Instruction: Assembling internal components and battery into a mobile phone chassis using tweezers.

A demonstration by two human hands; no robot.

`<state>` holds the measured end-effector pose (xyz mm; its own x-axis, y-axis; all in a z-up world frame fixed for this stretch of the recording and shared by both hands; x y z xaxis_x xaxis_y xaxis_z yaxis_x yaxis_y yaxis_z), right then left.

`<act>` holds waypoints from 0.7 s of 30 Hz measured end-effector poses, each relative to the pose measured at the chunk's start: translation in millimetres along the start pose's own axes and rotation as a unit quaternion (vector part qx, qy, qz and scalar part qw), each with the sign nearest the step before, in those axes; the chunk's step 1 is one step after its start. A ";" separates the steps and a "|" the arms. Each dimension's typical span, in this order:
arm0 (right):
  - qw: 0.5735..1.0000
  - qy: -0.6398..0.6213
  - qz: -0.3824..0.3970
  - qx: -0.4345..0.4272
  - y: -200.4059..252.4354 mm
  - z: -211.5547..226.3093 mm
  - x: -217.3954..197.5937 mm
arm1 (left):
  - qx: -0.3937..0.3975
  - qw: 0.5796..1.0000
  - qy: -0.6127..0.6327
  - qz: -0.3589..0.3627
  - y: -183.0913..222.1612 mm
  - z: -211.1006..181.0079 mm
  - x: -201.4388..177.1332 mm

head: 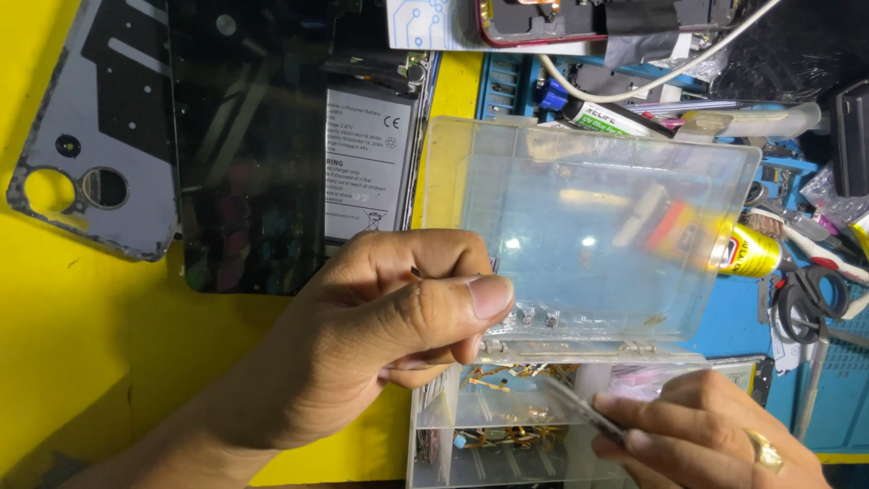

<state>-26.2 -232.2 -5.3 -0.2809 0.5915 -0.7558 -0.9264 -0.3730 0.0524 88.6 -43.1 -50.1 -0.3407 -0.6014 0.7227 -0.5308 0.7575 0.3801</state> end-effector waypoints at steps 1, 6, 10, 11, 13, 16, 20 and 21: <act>1.000 0.022 0.013 -0.005 1.4 -2.8 3.6 | 0.002 1.000 0.004 0.000 -0.2 0.2 0.3; 0.989 0.014 0.118 -0.082 19.1 -23.8 27.8 | 0.005 1.000 0.002 0.001 -0.3 -0.3 -0.8; 0.995 0.024 0.082 -0.056 10.3 -4.1 16.6 | 0.002 1.000 -0.002 0.003 -0.6 1.1 -0.4; 1.000 0.015 -0.013 -0.012 1.2 4.8 -1.5 | 0.002 1.000 -0.003 0.000 -0.7 1.1 -0.6; 0.999 0.049 -0.019 -0.001 -1.9 8.3 0.2 | 0.001 1.000 -0.001 -0.003 -0.5 1.4 -0.8; 0.998 0.069 0.001 0.002 -2.0 6.3 4.4 | 0.000 1.000 -0.002 -0.005 -0.2 0.8 -1.1; 0.999 0.049 0.007 -0.004 1.6 6.1 5.9 | -0.001 1.000 -0.014 -0.002 0.2 0.0 -0.5; 0.999 0.049 0.007 -0.004 1.4 5.2 6.2 | -0.001 1.000 -0.014 -0.002 0.3 0.3 -0.7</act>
<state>-30.6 -225.3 -6.6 -0.2674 0.5131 -0.8156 -0.9205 -0.3862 0.0588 88.5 -42.5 -50.7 -0.3602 -0.6114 0.7046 -0.5303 0.7556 0.3845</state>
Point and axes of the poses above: each hand's wrist, its own y-axis away from the middle knuckle, its own x-axis out of the palm, z = x × y, the point moved 9 cm from there along -y, towards the middle knuckle, and after that the axes turned 3 degrees about z, right-handed, at the moved point
